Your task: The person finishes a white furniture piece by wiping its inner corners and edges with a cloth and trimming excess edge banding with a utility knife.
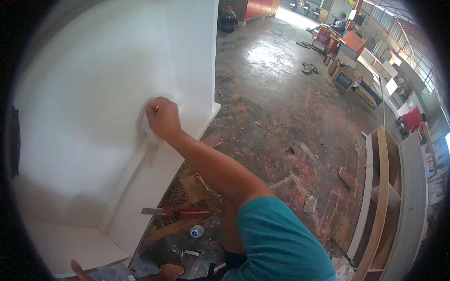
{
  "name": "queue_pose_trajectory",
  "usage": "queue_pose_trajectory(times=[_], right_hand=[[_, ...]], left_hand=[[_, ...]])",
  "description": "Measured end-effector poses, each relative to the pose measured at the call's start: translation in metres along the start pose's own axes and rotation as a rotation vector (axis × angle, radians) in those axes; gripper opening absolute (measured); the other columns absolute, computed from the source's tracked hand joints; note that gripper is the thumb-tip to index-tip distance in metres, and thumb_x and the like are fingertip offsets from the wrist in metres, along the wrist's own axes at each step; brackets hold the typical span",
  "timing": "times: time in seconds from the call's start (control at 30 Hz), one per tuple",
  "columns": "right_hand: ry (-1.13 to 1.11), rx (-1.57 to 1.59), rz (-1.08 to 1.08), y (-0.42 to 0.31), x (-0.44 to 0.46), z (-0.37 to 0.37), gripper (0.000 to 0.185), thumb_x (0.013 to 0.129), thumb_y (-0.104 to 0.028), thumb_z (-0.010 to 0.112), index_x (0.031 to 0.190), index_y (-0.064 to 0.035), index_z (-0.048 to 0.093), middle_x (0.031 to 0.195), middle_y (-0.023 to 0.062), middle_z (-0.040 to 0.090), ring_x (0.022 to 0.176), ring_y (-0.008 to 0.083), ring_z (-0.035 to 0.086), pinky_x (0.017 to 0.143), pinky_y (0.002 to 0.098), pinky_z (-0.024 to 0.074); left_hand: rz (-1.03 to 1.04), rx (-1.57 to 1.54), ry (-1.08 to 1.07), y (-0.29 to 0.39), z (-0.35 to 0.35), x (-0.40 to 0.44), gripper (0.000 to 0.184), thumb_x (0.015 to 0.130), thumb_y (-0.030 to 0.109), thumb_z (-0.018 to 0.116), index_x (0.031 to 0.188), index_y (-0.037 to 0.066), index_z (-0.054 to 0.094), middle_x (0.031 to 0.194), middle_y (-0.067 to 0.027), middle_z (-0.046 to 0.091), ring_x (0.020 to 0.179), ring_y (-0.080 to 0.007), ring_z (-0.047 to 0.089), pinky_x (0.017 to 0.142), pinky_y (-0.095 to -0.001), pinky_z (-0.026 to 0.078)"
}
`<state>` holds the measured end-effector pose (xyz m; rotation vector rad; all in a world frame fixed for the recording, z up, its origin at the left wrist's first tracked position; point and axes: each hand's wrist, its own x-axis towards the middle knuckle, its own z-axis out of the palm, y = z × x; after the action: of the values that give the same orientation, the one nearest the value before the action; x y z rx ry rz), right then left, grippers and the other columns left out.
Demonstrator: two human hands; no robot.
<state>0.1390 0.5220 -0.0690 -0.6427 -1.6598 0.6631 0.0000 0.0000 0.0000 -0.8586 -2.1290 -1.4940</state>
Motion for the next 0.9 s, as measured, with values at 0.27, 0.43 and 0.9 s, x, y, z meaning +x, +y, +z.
queue_pose_trajectory(times=[0.27,0.43,0.9], right_hand=[[0.047,0.015,0.054,-0.001,0.0,-0.003,0.006,0.085,-0.001,0.067,0.08,0.0009,0.065,0.075,0.0162,0.067,0.06,0.0224,0.064,0.056,0.0337,0.0494],[0.036,0.02,-0.05,0.001,-0.006,0.003,0.005,0.083,-0.001,0.067,0.079,0.0004,0.065,0.076,0.0152,0.067,0.061,0.024,0.065,0.057,0.0331,0.0505],[-0.058,0.028,-0.046,-0.011,-0.014,0.001,0.011,0.084,0.001,0.068,0.078,0.0024,0.059,0.077,0.0154,0.064,0.059,0.024,0.062,0.055,0.0353,0.0469]], left_hand=[[0.115,-0.117,0.02,0.051,0.029,-0.006,0.061,0.086,0.013,0.079,0.131,-0.013,0.046,0.118,-0.0271,0.062,0.095,-0.028,0.063,0.082,-0.0403,0.054],[0.061,-0.114,0.012,0.044,0.023,-0.006,0.06,0.086,0.007,0.078,0.132,-0.013,0.044,0.119,-0.0268,0.062,0.094,-0.0267,0.064,0.083,-0.0385,0.054],[0.113,-0.194,-0.041,0.051,0.027,-0.004,0.064,0.09,0.002,0.071,0.142,-0.01,0.035,0.125,-0.0255,0.059,0.1,-0.0239,0.062,0.086,-0.0358,0.053]])
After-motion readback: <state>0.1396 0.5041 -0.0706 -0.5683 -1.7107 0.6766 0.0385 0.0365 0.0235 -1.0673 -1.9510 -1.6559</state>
